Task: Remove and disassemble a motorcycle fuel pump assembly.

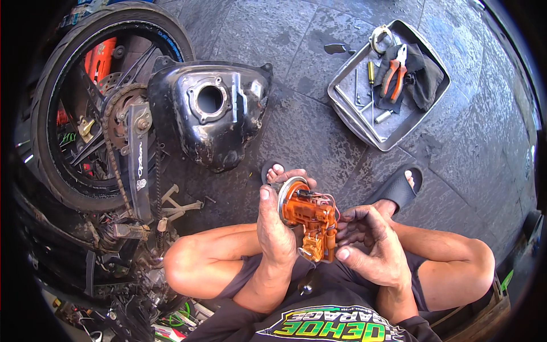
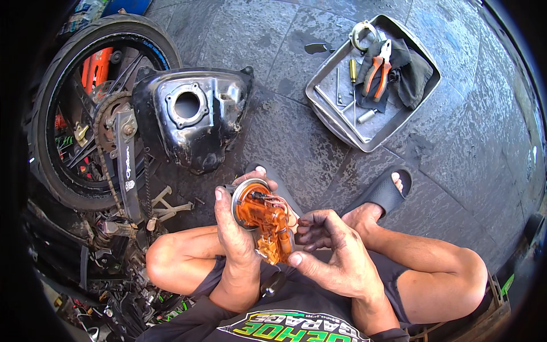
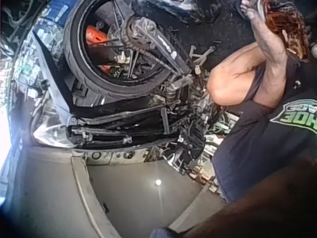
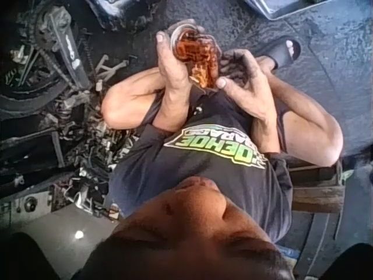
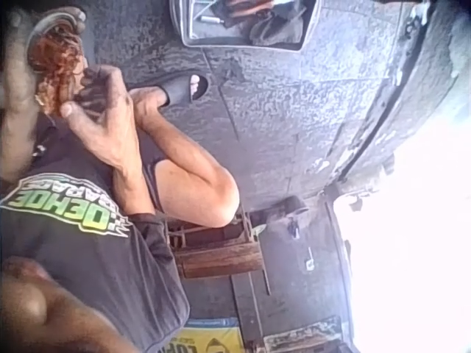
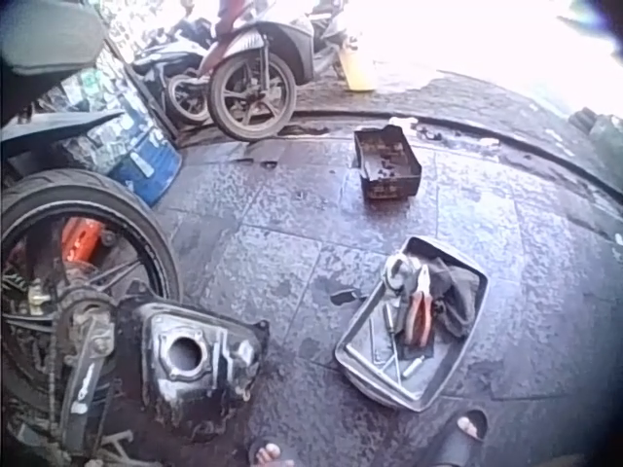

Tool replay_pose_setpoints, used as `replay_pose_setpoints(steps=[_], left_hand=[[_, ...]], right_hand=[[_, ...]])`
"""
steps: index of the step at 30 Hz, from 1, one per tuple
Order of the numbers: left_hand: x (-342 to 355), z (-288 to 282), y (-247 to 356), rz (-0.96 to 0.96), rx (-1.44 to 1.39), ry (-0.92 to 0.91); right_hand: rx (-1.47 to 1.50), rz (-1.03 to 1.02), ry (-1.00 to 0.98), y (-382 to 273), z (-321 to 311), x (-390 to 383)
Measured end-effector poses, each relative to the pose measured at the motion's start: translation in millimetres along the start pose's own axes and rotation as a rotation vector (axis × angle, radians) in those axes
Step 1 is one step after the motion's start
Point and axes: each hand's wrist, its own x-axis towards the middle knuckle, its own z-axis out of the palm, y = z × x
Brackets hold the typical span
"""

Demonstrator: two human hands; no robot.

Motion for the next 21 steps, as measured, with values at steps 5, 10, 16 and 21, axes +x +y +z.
replay_pose_setpoints(steps=[5,10,16,21], left_hand=[[1,-5,-2,-0.081,-0.459,-0.231],[-2,-4,-10,-0.190,-0.775,-0.292],[-1,-14,-15,-0.205,-1.148,-0.574],[2,-12,-16,-0.209,-1.162,-0.641]], right_hand=[[-0.178,-0.135,-0.076,4,4,-1],[0.229,-0.138,0.014,6,0,-5],[0.196,-0.148,0.039,5,3,-8],[-0.060,-0.119,-0.083,10,2,-13]])
